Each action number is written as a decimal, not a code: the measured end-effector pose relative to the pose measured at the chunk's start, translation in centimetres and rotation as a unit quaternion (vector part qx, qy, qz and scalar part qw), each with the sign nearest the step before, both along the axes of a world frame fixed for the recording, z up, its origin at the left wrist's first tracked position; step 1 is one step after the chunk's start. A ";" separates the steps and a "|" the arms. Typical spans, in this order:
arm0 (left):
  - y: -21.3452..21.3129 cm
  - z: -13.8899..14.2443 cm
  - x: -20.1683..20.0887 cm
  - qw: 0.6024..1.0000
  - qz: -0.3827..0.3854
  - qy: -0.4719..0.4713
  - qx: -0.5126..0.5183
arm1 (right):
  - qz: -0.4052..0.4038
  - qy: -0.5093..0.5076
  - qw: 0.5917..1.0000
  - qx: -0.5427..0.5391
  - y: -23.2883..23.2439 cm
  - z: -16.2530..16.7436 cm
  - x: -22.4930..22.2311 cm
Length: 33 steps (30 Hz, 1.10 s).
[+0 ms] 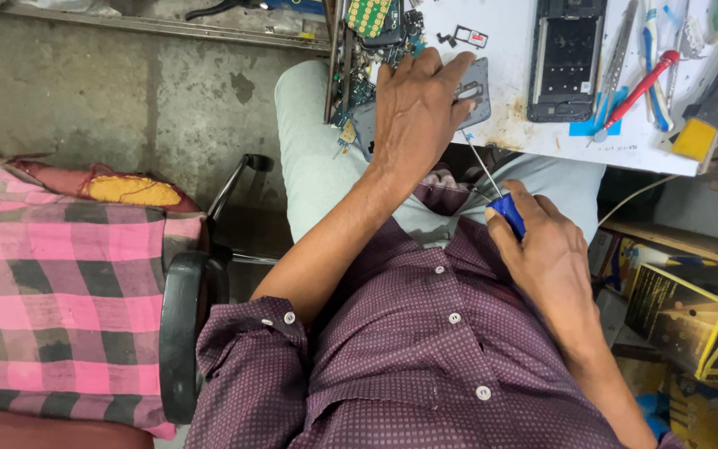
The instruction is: The person holds a disassembled phone housing in one hand and squeezes adhesive from a small tube onto its frame, rotating the housing to reach different edges. They then set it down, use tweezers on the phone back cover, and use a screwdriver to work on the cover while holding it.
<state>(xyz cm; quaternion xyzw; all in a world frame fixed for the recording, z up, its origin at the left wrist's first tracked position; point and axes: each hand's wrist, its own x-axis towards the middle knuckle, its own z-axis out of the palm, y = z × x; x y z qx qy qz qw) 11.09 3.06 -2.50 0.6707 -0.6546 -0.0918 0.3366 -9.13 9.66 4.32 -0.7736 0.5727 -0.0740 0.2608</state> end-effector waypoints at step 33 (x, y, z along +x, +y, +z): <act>-0.3 -0.8 0.4 1.000 -0.020 0.009 -0.002 | -0.022 -0.012 0.999 -0.047 -1.4 -1.4 -0.8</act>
